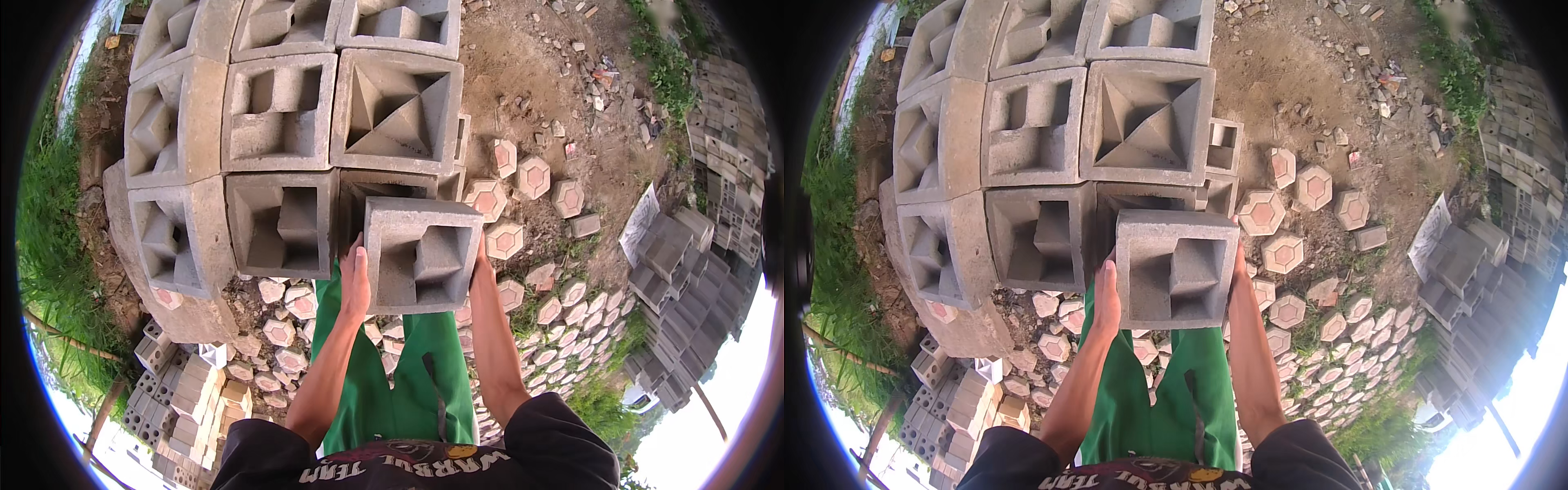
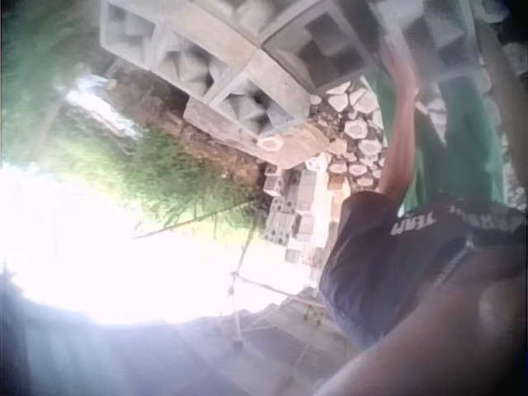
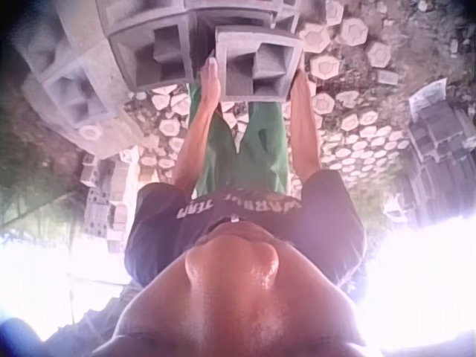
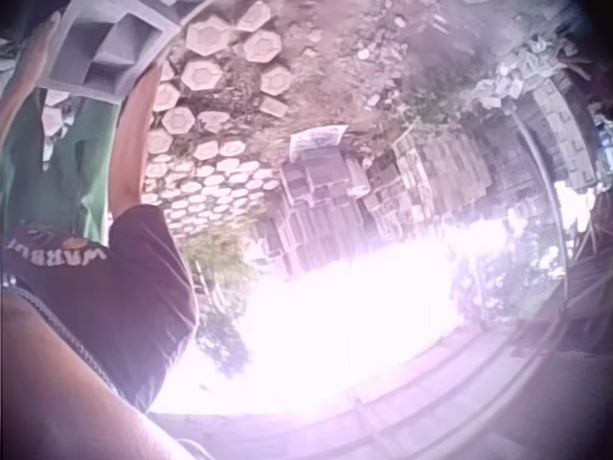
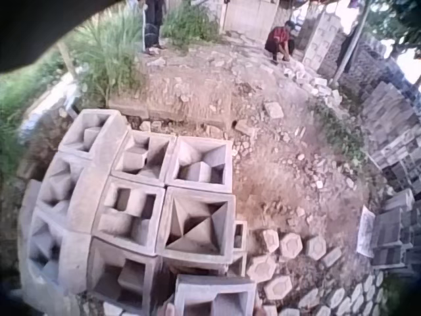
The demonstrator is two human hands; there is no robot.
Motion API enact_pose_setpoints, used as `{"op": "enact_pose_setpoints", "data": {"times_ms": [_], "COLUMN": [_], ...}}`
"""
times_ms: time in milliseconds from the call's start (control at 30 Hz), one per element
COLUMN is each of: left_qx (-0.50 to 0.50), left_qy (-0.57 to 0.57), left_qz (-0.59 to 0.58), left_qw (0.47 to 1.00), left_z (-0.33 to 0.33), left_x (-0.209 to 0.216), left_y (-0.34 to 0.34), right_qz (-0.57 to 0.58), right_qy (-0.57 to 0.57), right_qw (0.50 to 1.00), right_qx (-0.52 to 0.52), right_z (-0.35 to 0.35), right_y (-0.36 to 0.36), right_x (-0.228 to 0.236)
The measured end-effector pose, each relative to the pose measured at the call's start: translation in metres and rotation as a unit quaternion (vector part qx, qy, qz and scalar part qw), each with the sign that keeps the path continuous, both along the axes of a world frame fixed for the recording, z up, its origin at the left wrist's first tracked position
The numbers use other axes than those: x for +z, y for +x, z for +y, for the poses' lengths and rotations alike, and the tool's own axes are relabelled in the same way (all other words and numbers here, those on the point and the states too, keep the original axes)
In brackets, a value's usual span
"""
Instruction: The person stacks several concrete ventilation blocks by hand onto an existing pile in an outdoor workspace.
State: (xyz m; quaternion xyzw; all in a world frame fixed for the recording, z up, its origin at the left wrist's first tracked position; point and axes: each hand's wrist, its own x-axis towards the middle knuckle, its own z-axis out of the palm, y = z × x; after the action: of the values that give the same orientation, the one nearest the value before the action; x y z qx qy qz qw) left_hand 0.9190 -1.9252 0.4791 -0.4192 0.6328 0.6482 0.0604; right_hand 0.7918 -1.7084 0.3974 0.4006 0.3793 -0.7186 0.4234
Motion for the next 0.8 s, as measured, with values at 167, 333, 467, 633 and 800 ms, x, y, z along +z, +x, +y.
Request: {"op": "enact_pose_setpoints", "data": {"times_ms": [167, 333, 467, 633, 800], "left_qx": [-0.063, -0.05, -0.076, -0.032, 0.072], "left_qy": [0.023, 0.056, 0.076, 0.01, -0.263], "left_qz": [0.01, -0.008, -0.052, -0.071, -0.082], "left_qw": [0.998, 0.997, 0.993, 0.997, 0.959], "left_z": [-0.005, -0.01, -0.02, -0.004, 0.066], "left_x": [-0.01, -0.019, -0.016, 0.007, 0.038], "left_y": [-0.024, -0.03, -0.033, -0.022, 0.034], "right_qz": [0.035, 0.036, 0.032, 0.036, 0.053], "right_qy": [-0.005, -0.014, -0.021, 0.012, 0.121], "right_qw": [0.999, 0.999, 0.999, 0.999, 0.991], "right_qx": [-0.003, 0.008, 0.012, -0.001, 0.022], "right_z": [-0.009, -0.016, -0.018, -0.016, 0.019], "right_y": [-0.021, -0.032, -0.03, -0.021, 0.024], "right_x": [-0.019, -0.013, -0.011, -0.017, -0.046]}}
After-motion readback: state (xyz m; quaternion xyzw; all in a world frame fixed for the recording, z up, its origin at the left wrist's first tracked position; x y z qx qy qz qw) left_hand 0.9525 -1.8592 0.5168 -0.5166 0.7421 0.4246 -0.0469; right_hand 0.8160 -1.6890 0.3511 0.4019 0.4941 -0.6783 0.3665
